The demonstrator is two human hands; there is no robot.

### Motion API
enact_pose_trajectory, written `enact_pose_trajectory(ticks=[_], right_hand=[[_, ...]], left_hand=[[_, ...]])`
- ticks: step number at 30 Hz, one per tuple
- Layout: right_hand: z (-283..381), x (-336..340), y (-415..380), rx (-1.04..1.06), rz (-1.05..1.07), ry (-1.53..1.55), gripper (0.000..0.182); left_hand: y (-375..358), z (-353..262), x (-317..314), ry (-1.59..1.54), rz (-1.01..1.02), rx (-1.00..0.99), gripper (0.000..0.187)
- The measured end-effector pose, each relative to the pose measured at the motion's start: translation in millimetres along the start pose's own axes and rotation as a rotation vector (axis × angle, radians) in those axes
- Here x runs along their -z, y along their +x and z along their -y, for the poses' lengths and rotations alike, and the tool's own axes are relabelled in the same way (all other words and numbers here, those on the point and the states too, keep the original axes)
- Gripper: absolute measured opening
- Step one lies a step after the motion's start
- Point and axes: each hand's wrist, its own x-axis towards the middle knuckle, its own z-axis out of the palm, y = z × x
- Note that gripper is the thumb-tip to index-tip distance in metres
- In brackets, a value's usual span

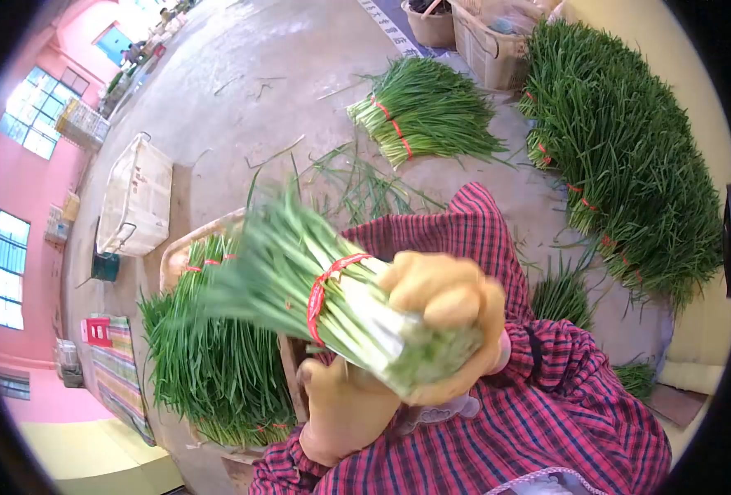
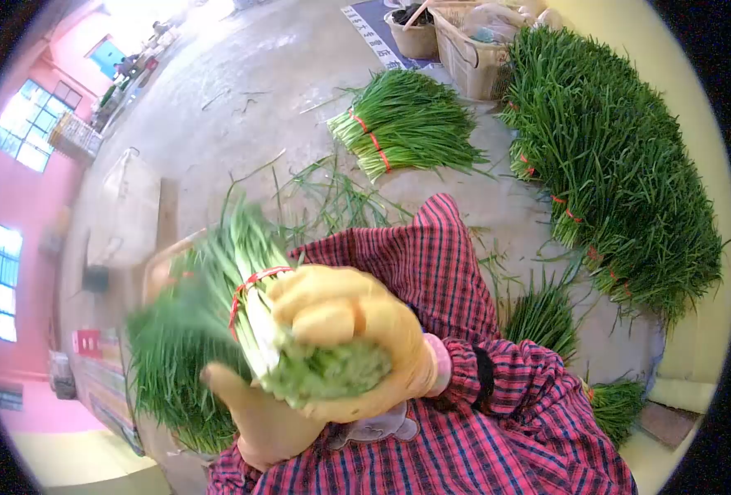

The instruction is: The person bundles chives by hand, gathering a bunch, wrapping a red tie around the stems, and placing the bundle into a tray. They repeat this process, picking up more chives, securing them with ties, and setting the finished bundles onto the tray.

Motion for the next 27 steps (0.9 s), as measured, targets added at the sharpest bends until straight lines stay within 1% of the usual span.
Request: enact_pose_trajectory(ticks=[1,2,3,4,5,7,8,9,11,12,13,14,15,16,17,19,20,21,22,23,25,26,27], right_hand=[[1.9,-2.0,0.4,0.067,0.046,-0.061,0.051],[7.6,3.1,-0.7,0.069,0.045,-0.060,0.051],[17.0,12.6,-4.4,0.128,0.238,-0.308,0.049],[27.5,22.7,-7.8,0.182,0.430,-0.557,0.047],[36.2,30.8,-10.2,0.178,0.428,-0.562,0.047],[48.4,44.2,-13.9,-0.214,0.475,-0.399,0.048],[41.6,56.5,-27.1,-0.371,0.359,-0.132,0.052],[50.7,71.1,-31.8,-0.562,0.268,-0.236,0.058],[61.5,61.7,-20.3,-0.876,-0.186,-0.193,0.060],[58.0,70.8,-27.2,-1.039,-0.224,0.099,0.057],[50.7,63.8,-33.2,-1.071,-0.316,0.201,0.054],[45.4,53.4,-31.3,-1.114,-0.317,0.235,0.054],[42.0,44.0,-28.7,-1.160,-0.320,0.273,0.053],[37.6,31.2,-30.9,-1.151,-0.374,0.105,0.054],[34.0,24.7,-32.8,-1.152,-0.376,0.106,0.054],[25.4,16.3,-36.0,-0.988,-0.504,0.019,0.057],[22.0,11.6,-37.9,-0.880,-0.516,-0.010,0.057],[19.2,10.1,-41.4,-0.879,-0.514,-0.011,0.057],[16.5,10.4,-46.1,-0.845,-0.538,-0.030,0.057],[13.3,11.5,-49.5,-0.808,-0.563,-0.051,0.057],[10.8,14.3,-55.4,-0.798,-0.535,-0.092,0.057],[11.3,16.3,-57.1,-0.792,-0.505,-0.129,0.057],[12.0,18.9,-57.3,-0.793,-0.506,-0.136,0.057]], left_hand=[[1.1,-2.4,-1.6,0.004,0.004,-0.003,0.077],[2.1,-4.8,-1.6,0.153,-0.110,0.073,0.085],[3.2,-6.3,-0.4,0.300,-0.224,0.153,0.095],[8.1,-5.4,-0.7,0.393,-0.210,0.085,0.070],[15.3,-5.1,0.2,0.391,-0.210,0.091,0.070],[28.1,-5.6,11.3,0.505,-0.155,0.083,0.064],[33.9,-1.7,23.1,0.533,-0.234,0.076,0.055],[38.8,3.7,27.1,0.412,-0.185,0.106,0.052],[44.1,14.0,38.9,0.464,-0.223,0.129,0.051],[44.0,17.6,39.4,0.466,-0.216,0.141,0.051],[44.0,20.9,37.7,0.554,-0.217,0.132,0.052],[43.7,22.1,37.5,0.640,-0.218,0.118,0.053],[44.5,25.0,34.5,0.641,-0.218,0.125,0.053],[45.6,27.6,30.9,0.665,-0.231,0.101,0.054],[47.1,29.7,28.6,0.690,-0.244,0.075,0.056],[52.1,35.3,40.8,0.696,-0.244,0.043,0.058],[53.1,37.6,45.9,0.649,-0.236,-0.008,0.056],[54.0,39.4,47.8,0.600,-0.225,-0.055,0.055],[53.9,40.6,40.7,0.526,-0.259,-0.059,0.055],[55.6,40.6,43.7,0.525,-0.254,-0.058,0.055],[55.6,42.9,51.8,0.653,-0.208,-0.110,0.049],[53.0,42.5,51.1,0.648,-0.205,-0.103,0.049],[50.1,39.7,47.8,0.684,-0.193,-0.035,0.051]])
